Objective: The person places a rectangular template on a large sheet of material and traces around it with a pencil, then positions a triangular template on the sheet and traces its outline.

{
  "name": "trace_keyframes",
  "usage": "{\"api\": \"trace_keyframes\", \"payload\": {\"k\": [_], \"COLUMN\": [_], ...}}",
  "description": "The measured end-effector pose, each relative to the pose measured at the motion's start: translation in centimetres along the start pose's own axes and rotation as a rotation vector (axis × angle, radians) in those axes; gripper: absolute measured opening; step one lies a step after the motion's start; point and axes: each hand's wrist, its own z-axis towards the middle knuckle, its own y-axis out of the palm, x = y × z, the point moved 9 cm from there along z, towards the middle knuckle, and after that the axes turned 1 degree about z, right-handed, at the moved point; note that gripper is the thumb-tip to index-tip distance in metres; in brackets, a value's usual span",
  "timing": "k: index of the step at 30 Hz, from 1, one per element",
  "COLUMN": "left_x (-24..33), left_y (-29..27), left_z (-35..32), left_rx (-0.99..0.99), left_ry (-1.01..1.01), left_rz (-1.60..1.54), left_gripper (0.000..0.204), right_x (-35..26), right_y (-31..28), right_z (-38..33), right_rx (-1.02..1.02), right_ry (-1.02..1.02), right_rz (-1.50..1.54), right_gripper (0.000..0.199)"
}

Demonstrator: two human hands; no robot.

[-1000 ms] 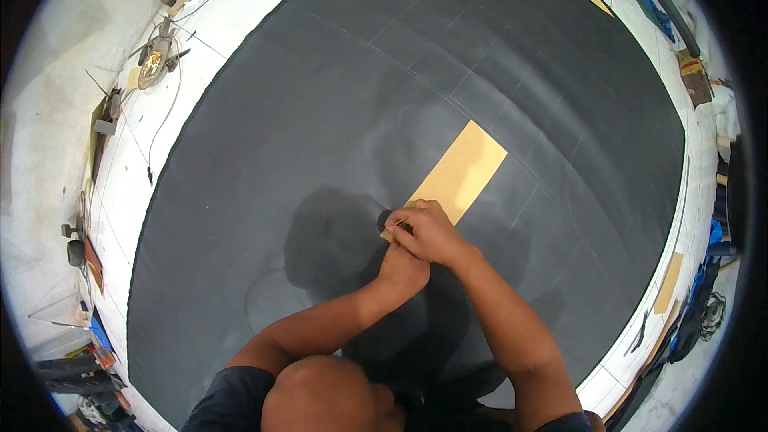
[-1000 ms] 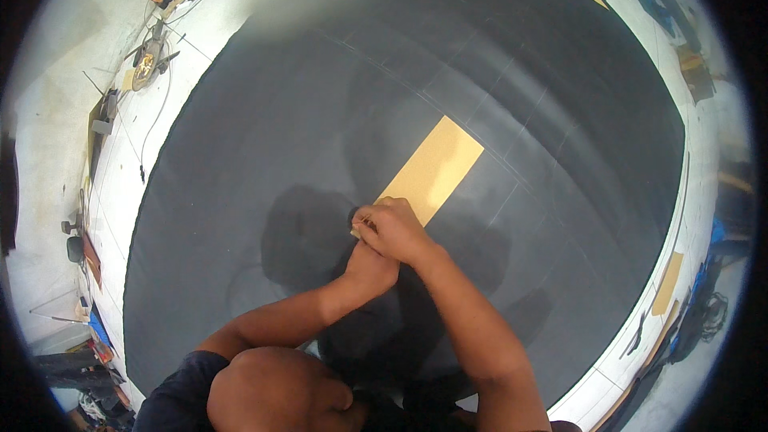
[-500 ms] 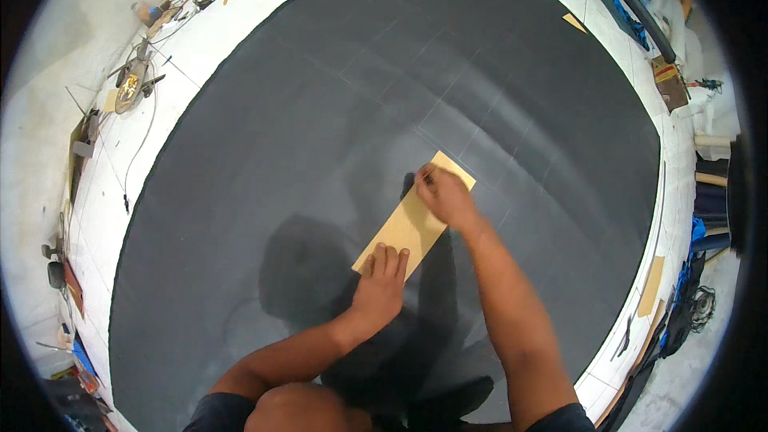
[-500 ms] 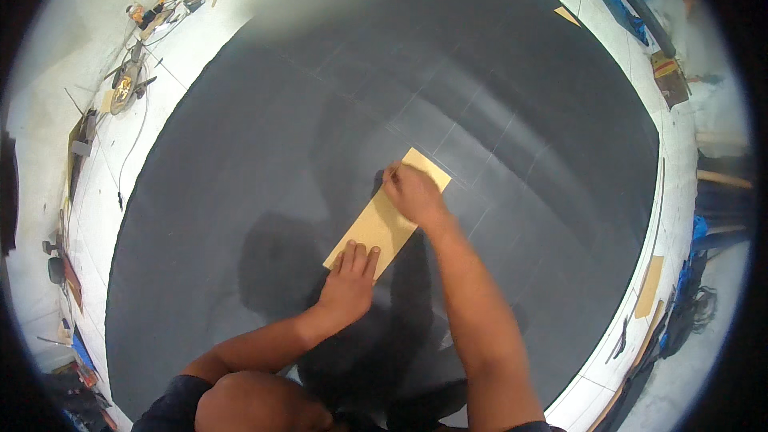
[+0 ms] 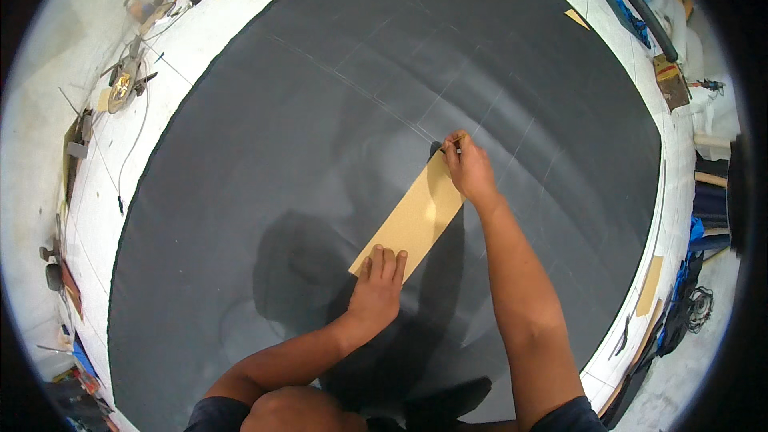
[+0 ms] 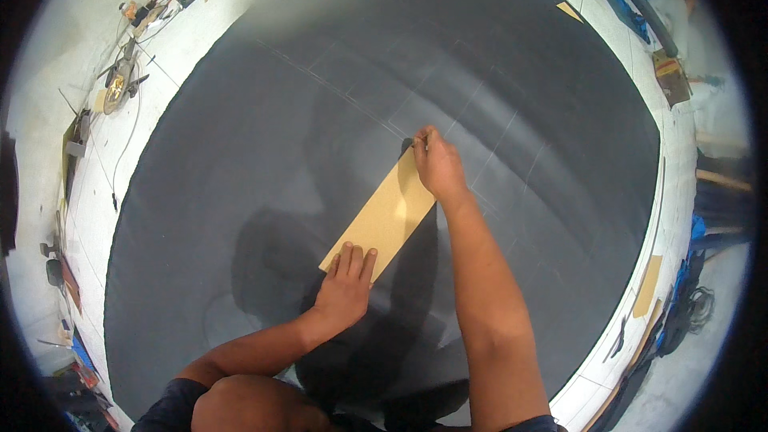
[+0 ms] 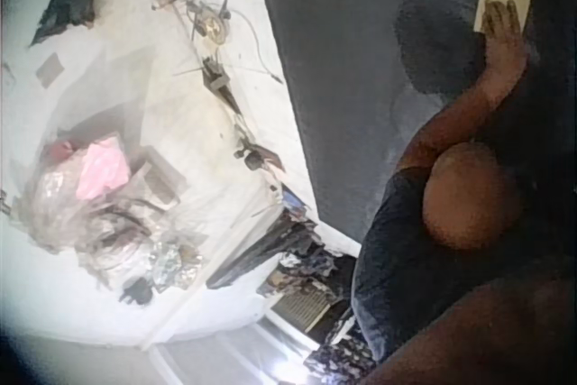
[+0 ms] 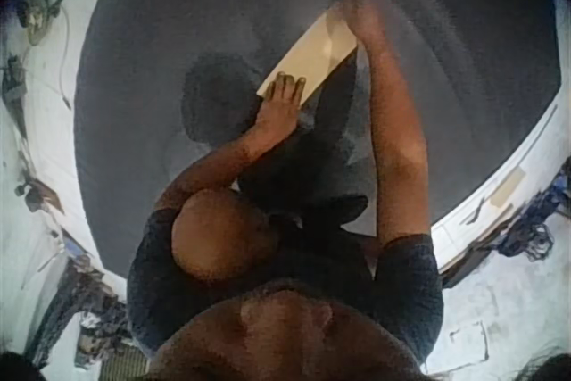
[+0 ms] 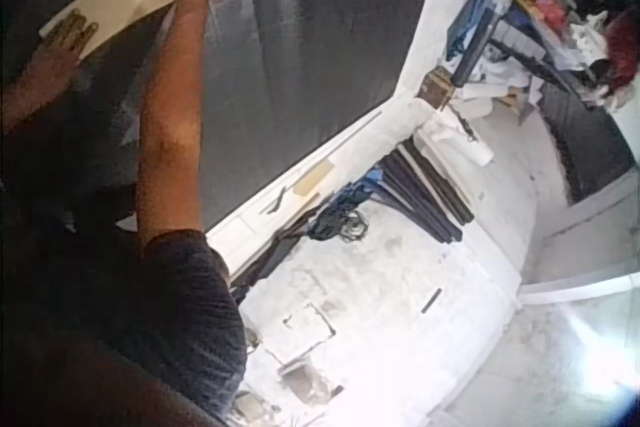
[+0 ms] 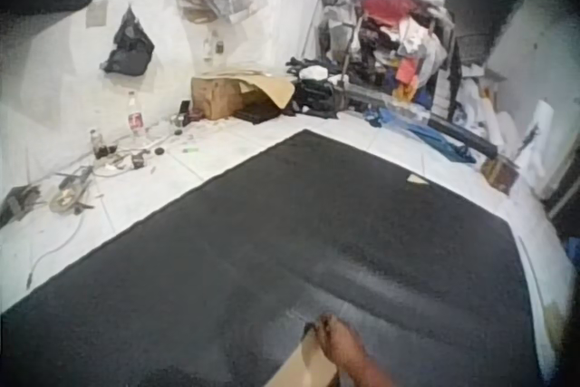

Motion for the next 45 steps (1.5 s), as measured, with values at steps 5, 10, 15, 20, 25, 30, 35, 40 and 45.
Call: {"api": "trace_keyframes", "payload": {"k": [5, 10, 15, 20, 25, 30, 35, 40, 45], "left_x": [0.0, 0.0, 0.0, -1.0, -2.2, -0.2, -6.8, -24.3, -27.5], "left_y": [0.1, 0.1, 1.0, 3.0, 1.2, 0.7, -1.2, -2.6, 0.0], "left_z": [0.1, 0.0, 0.0, -0.2, -0.3, -4.4, -7.8, -10.6, -9.6], "left_rx": [0.027, 0.026, -0.048, -0.042, 0.253, 0.046, 0.150, 0.566, 0.571], "left_ry": [0.002, -0.004, 0.002, -0.082, -0.083, 0.145, 0.032, -0.720, -0.797], "left_rz": [0.006, 0.000, -0.010, -0.529, -0.414, -0.409, -0.687, -0.181, -0.156], "left_gripper": [0.065, 0.064, 0.061, 0.054, 0.049, 0.051, 0.031, 0.050, 0.059], "right_x": [-1.4, -4.1, -9.8, -13.4, -11.0, -2.9, -5.1, -4.9, -4.7], "right_y": [-0.2, 0.8, 6.6, 9.0, 5.8, 4.2, 4.9, 5.0, 4.0], "right_z": [-0.6, -3.6, -11.9, -17.5, -17.1, -22.3, -23.6, -20.7, -15.1], "right_rx": [0.090, 0.053, -0.163, -0.264, -0.222, -0.243, -0.084, -0.170, -0.094], "right_ry": [-0.111, -0.215, -0.432, -0.538, -0.229, 0.284, -0.130, -0.021, 0.013], "right_rz": [-0.081, -0.204, -0.253, -0.055, 0.360, 0.248, -0.067, -0.092, 0.059], "right_gripper": [0.017, 0.014, 0.012, 0.016, 0.025, 0.031, 0.033, 0.021, 0.025]}}
